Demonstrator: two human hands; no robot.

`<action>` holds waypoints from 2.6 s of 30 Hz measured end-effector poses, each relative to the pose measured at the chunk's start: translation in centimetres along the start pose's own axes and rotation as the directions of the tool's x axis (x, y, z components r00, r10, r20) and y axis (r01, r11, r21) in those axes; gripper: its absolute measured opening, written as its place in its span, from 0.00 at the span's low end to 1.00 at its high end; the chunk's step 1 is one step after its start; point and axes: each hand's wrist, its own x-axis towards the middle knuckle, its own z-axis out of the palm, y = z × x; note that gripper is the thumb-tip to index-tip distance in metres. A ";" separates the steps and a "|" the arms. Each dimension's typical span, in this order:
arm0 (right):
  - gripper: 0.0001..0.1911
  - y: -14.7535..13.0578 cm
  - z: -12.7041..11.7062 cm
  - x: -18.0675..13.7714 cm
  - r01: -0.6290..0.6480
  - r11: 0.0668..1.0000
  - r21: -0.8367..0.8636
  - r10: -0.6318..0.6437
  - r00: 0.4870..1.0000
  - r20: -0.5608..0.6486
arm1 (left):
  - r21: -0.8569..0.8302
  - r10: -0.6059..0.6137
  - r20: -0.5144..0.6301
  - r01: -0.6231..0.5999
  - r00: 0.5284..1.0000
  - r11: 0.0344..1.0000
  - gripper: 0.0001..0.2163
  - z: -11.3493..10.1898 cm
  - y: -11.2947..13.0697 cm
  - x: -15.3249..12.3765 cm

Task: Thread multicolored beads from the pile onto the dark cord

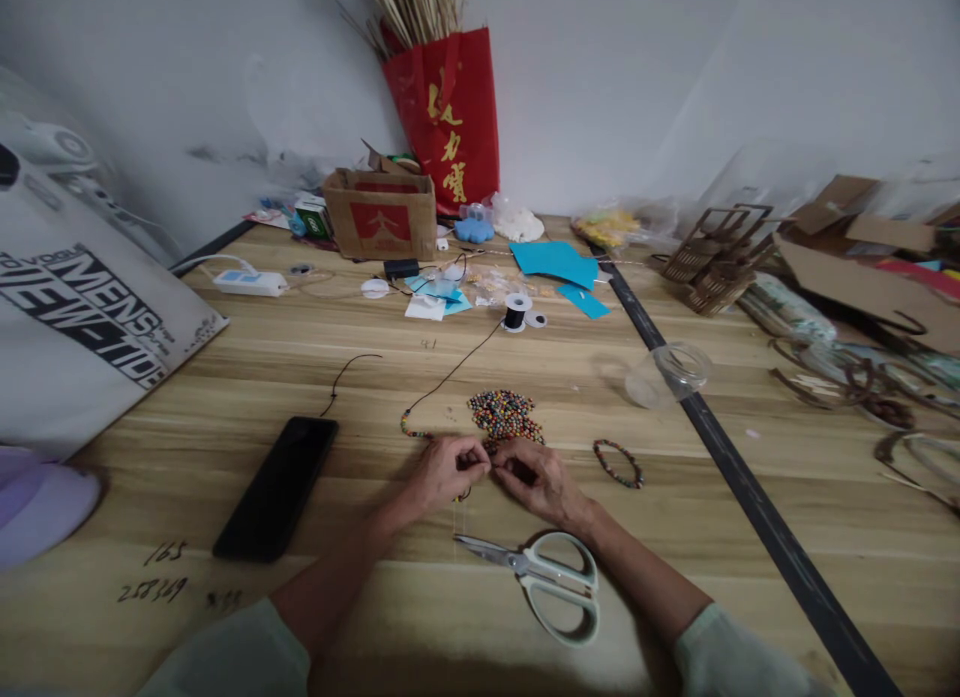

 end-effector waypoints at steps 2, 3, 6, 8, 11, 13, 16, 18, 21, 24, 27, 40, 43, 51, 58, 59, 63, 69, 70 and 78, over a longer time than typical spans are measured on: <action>0.03 -0.1 0.0 0.0 0.001 1.000 -0.002 -0.001 1.000 -0.002 | 0.016 0.000 0.000 0.000 1.000 1.000 0.04 0.0 0.1 0.0; 0.03 -0.1 0.0 0.1 0.002 1.000 -0.002 -0.002 1.000 -0.003 | 0.021 0.000 0.001 0.000 1.000 1.000 0.04 0.0 0.1 0.0; 0.03 -0.2 -0.1 0.1 0.007 1.000 0.000 -0.007 1.000 -0.001 | 0.023 -0.003 -0.001 0.003 1.000 1.000 0.04 0.1 0.2 0.0; 0.04 -0.2 0.0 0.1 0.012 1.000 -0.001 -0.012 1.000 0.002 | 0.019 -0.008 -0.006 0.009 1.000 1.000 0.04 0.1 0.2 0.0; 0.03 0.0 0.0 0.0 0.018 1.000 -0.006 -0.018 1.000 -0.007 | 0.013 -0.009 0.002 0.009 1.000 1.000 0.04 0.0 0.2 0.0; 0.03 0.1 0.1 0.0 0.016 1.000 -0.005 -0.016 1.000 -0.009 | 0.013 -0.003 0.006 0.003 1.000 1.000 0.05 -0.1 0.3 -0.1; 0.04 0.2 0.1 -0.1 0.009 1.000 -0.004 -0.009 1.000 0.001 | 0.014 -0.002 -0.005 0.002 1.000 1.000 0.04 0.0 0.2 0.0; 0.04 0.1 0.1 0.0 0.008 1.000 -0.003 -0.008 1.000 -0.005 | 0.011 -0.003 -0.008 0.004 1.000 1.000 0.04 0.0 0.0 0.0; 0.04 0.0 0.0 0.1 0.005 1.000 0.004 -0.005 1.000 -0.008 | 0.007 -0.004 0.007 0.004 1.000 1.000 0.04 0.1 -0.3 0.0; 0.04 -0.1 0.0 0.1 -0.002 1.000 0.006 0.002 1.000 -0.001 | 0.013 -0.005 0.012 0.005 1.000 1.000 0.04 0.1 -0.4 0.0; 0.04 -0.1 0.0 0.1 -0.001 1.000 0.009 0.001 1.000 -0.005 | 0.025 0.005 0.006 -0.005 1.000 1.000 0.04 0.0 -0.4 0.1; 0.04 0.3 0.0 0.0 0.043 0.999 0.033 -0.043 0.999 0.007 | 0.067 -0.004 0.013 0.003 1.000 0.998 0.04 -0.1 0.1 0.1; 0.04 0.3 0.1 0.0 0.035 0.999 0.040 -0.036 0.999 0.007 | 0.072 -0.010 0.010 0.009 1.000 0.997 0.04 -0.1 0.2 0.1; 0.04 0.2 0.1 0.0 0.031 0.999 0.044 -0.030 1.000 -0.008 | 0.073 -0.002 0.013 0.001 1.000 0.997 0.04 -0.1 0.1 0.1; 0.05 0.2 0.1 0.0 0.038 0.998 0.050 -0.038 0.999 -0.011 | 0.054 -0.003 0.017 0.002 1.000 0.999 0.04 0.1 -0.2 0.1; 0.05 0.2 0.1 0.0 0.036 0.998 0.050 -0.035 0.999 -0.007 | 0.056 -0.006 0.018 0.005 1.000 0.998 0.04 0.1 -0.3 0.2; 0.05 0.1 0.0 0.1 0.027 0.999 0.042 -0.028 1.000 0.005 | 0.054 -0.016 0.013 0.016 1.000 0.998 0.04 0.0 -0.3 0.2; 0.05 0.2 -0.1 0.1 0.028 0.999 0.036 -0.029 0.999 0.019 | 0.011 -0.024 0.027 0.024 0.999 1.000 0.05 0.0 -0.3 0.1; 0.05 0.2 -0.1 0.0 0.026 0.999 0.035 -0.027 0.999 0.021 | 0.008 -0.024 0.025 0.024 0.999 1.000 0.05 0.0 -0.3 0.1; 0.05 0.2 0.0 0.0 0.027 0.999 0.028 -0.027 1.000 0.010 | -0.015 -0.015 0.016 0.015 1.000 1.000 0.05 0.0 -0.4 0.1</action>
